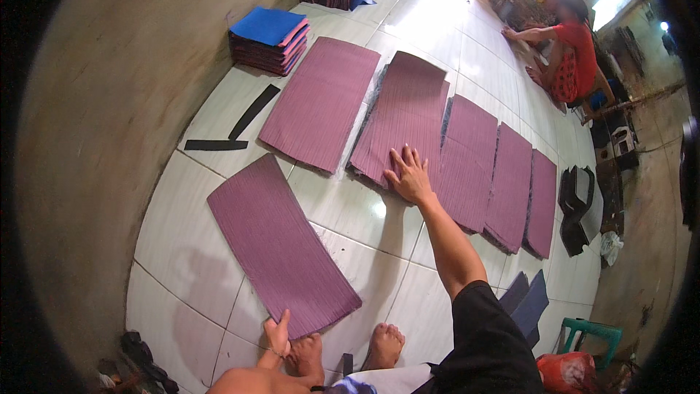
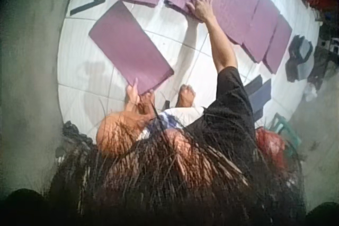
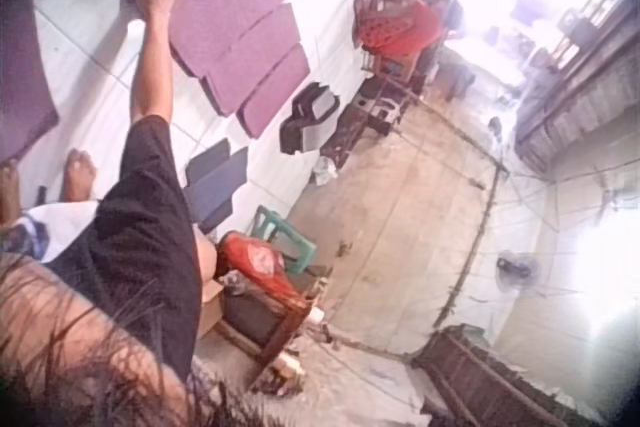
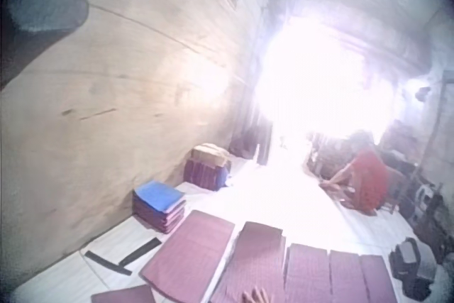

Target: The person organizes rectangular fabric or foam panels on the floor by picking them up from stacks, aligning them side-by-side, and layering them one on top of another.

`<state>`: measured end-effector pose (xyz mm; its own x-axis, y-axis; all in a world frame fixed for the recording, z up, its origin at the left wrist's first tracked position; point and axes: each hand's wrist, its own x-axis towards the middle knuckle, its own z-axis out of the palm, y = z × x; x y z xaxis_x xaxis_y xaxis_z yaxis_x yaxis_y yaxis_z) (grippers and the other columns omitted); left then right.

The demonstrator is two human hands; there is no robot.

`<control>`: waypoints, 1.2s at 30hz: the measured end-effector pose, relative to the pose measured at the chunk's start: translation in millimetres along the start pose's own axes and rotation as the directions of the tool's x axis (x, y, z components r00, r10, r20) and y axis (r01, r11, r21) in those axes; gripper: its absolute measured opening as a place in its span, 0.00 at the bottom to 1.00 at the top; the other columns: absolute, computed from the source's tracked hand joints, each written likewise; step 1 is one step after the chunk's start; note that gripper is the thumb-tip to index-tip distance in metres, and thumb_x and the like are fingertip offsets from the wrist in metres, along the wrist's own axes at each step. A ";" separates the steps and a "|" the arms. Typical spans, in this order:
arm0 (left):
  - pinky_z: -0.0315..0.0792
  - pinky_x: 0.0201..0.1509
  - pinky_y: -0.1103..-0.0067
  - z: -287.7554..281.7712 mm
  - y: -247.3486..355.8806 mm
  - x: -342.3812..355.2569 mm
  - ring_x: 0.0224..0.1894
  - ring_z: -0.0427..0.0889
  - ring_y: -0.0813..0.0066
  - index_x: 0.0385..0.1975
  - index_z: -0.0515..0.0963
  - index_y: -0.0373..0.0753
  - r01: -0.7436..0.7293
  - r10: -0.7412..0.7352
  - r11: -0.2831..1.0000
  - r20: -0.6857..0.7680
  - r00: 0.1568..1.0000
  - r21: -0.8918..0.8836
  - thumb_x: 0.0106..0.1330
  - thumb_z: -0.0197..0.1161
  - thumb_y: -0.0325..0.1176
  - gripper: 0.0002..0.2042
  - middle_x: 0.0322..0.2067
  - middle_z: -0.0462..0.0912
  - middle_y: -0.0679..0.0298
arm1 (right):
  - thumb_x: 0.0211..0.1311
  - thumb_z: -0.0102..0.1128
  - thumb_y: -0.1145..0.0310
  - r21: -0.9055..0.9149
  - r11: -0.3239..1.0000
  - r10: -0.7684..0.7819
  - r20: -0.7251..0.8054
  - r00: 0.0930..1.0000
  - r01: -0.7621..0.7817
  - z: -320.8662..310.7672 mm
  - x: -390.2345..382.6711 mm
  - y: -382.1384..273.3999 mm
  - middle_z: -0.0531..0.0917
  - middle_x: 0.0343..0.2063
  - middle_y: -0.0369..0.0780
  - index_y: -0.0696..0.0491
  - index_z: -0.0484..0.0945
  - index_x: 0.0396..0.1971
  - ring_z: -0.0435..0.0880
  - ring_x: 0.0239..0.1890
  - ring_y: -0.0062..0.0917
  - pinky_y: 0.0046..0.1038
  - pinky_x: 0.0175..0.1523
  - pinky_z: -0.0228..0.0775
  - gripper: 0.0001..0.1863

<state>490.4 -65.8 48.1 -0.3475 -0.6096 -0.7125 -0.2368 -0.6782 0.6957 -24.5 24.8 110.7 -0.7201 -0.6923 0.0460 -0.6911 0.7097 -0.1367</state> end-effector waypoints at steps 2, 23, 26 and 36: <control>0.71 0.47 0.77 13.3 18.0 -12.2 0.40 0.74 0.77 0.42 0.77 0.28 -0.017 0.017 1.000 -0.023 1.000 -0.002 0.63 0.66 0.31 0.13 0.40 0.79 0.64 | 0.65 0.46 0.41 -0.010 0.998 0.055 0.030 0.998 -0.055 3.3 -0.2 6.2 0.53 0.70 0.47 0.40 0.58 0.69 0.48 0.72 0.49 0.61 0.69 0.40 0.35; 0.68 0.61 0.71 -1.8 21.2 -23.1 0.54 0.75 0.68 0.56 0.68 0.30 0.096 -0.060 0.977 0.187 0.980 -0.190 0.62 0.58 0.19 0.21 0.52 0.75 0.58 | 0.63 0.56 0.50 0.240 0.962 -0.102 -0.121 0.987 0.129 1.9 -24.9 -99.8 0.63 0.64 0.50 0.59 0.64 0.62 0.58 0.69 0.44 0.52 0.70 0.47 0.34; 0.72 0.54 0.74 11.1 13.5 -13.6 0.46 0.79 0.72 0.50 0.74 0.31 0.121 -0.105 0.989 0.170 0.980 -0.088 0.61 0.62 0.22 0.17 0.44 0.81 0.61 | 0.60 0.62 0.54 0.609 0.719 -0.446 0.034 0.894 0.335 14.0 -140.4 -169.0 0.68 0.62 0.51 0.59 0.66 0.60 0.62 0.67 0.44 0.47 0.70 0.51 0.33; 0.75 0.43 0.76 5.1 7.5 -11.2 0.37 0.79 0.75 0.41 0.76 0.29 0.119 -0.117 0.993 -0.057 0.991 0.027 0.57 0.73 0.36 0.20 0.37 0.81 0.60 | 0.60 0.61 0.59 0.605 0.660 -0.598 0.064 0.799 0.445 44.5 -249.6 -247.4 0.67 0.64 0.45 0.54 0.77 0.52 0.60 0.69 0.41 0.47 0.71 0.47 0.22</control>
<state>487.8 -62.0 61.8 -0.2653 -0.5481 -0.7932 -0.3008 -0.7346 0.6082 329.0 16.3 89.0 -0.1577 -0.9860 0.0549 -0.7392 0.0810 -0.6686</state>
